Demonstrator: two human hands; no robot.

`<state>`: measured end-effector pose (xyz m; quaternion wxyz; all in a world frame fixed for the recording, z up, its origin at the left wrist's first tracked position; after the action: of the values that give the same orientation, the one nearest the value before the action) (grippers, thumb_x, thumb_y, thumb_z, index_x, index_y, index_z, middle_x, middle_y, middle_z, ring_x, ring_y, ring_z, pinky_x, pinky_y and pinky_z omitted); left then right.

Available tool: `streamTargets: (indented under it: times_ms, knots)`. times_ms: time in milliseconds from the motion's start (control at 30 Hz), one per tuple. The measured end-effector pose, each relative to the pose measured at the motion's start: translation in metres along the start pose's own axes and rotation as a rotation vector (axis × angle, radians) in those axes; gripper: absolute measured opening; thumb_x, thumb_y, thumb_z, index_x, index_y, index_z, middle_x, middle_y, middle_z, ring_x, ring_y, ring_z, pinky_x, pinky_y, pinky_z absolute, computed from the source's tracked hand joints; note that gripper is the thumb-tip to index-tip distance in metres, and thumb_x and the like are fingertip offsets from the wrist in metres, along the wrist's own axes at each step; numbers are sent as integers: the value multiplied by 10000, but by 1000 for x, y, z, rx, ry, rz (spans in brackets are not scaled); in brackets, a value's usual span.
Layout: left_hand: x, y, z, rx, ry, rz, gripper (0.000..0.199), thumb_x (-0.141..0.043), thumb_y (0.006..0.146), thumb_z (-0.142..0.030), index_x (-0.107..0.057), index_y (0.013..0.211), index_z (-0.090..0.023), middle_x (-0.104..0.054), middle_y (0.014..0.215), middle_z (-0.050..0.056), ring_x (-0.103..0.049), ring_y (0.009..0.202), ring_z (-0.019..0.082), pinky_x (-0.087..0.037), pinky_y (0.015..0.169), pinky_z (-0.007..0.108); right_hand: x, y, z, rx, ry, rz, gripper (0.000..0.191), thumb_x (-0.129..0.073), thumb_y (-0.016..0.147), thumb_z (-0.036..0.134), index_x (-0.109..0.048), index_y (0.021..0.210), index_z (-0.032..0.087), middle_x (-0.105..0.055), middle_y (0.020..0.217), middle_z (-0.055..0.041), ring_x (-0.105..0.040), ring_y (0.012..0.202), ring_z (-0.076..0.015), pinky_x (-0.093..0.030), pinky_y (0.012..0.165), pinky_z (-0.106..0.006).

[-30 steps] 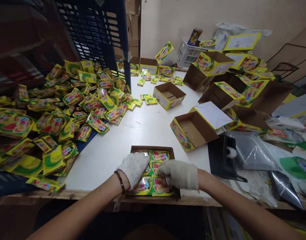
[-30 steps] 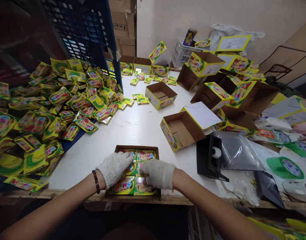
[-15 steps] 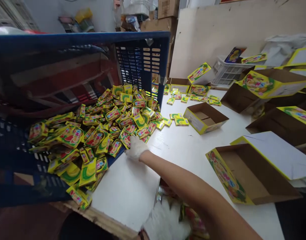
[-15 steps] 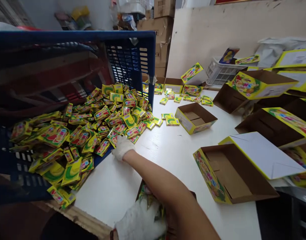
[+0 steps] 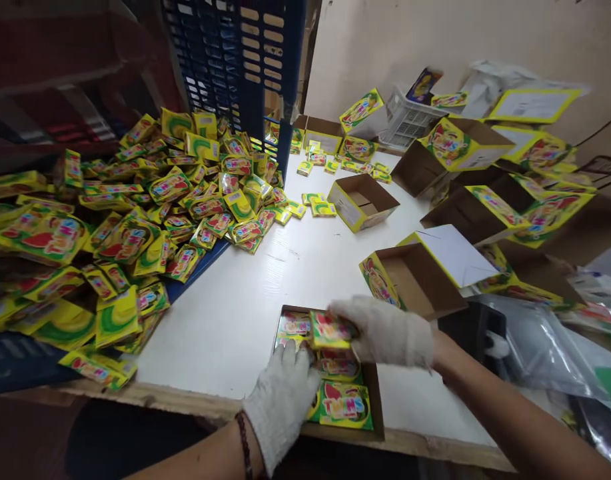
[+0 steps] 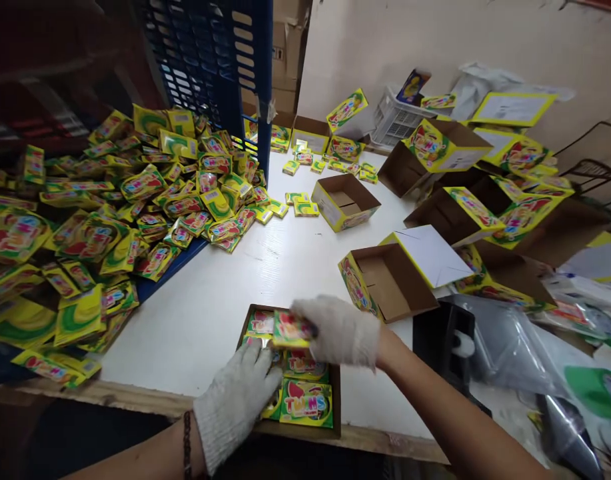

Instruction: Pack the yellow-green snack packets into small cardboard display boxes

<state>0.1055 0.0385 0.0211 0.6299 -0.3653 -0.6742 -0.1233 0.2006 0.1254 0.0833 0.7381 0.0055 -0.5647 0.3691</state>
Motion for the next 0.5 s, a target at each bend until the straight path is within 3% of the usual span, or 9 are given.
streamTargets:
  times_ms: [100, 267, 400, 500]
  knots:
    - [0, 1, -1, -6, 52, -24, 279, -491, 892, -133, -640, 1126, -167, -605, 1202, 177, -552, 1139, 331, -472, 919, 507, -36, -35, -10, -64, -228, 87, 271, -608, 705, 166, -625, 971, 210, -687, 945, -96, -607, 901, -277, -413, 750, -360]
    - [2, 2, -3, -4, 57, 50, 286, -509, 887, -176, -635, 1143, -164, -617, 1184, 177, -573, 1105, 326, -504, 864, 488, -71, -28, 9, -78, -253, 82, 236, -517, 821, 132, -624, 1022, 194, -698, 1002, -128, -646, 893, -284, -442, 729, -361]
    - [6, -6, -8, -54, 61, 120, 268, -528, 872, -225, -659, 1091, -141, -621, 1175, 206, -576, 1112, 350, -512, 833, 474, -85, -27, 7, -161, -180, 134, 268, -523, 787, 64, -662, 975, 195, -717, 990, -133, -679, 835, -268, -443, 651, -322]
    - [19, -3, 3, -109, -51, 176, 190, -577, 839, -319, -666, 954, -197, -666, 1026, 112, -633, 920, 281, -516, 702, 379, -77, -18, 2, -114, -78, 141, 144, -618, 716, 114, -686, 803, 206, -723, 832, -95, -668, 716, -248, -440, 601, -308]
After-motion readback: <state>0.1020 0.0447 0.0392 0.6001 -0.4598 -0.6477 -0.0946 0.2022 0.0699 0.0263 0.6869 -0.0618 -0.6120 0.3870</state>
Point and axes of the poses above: each hand's wrist, its own y-axis towards the middle knuckle, its own x-axis out of the back of the hand, z = x × y, the point moved 8 cm from there along y, towards the middle knuckle
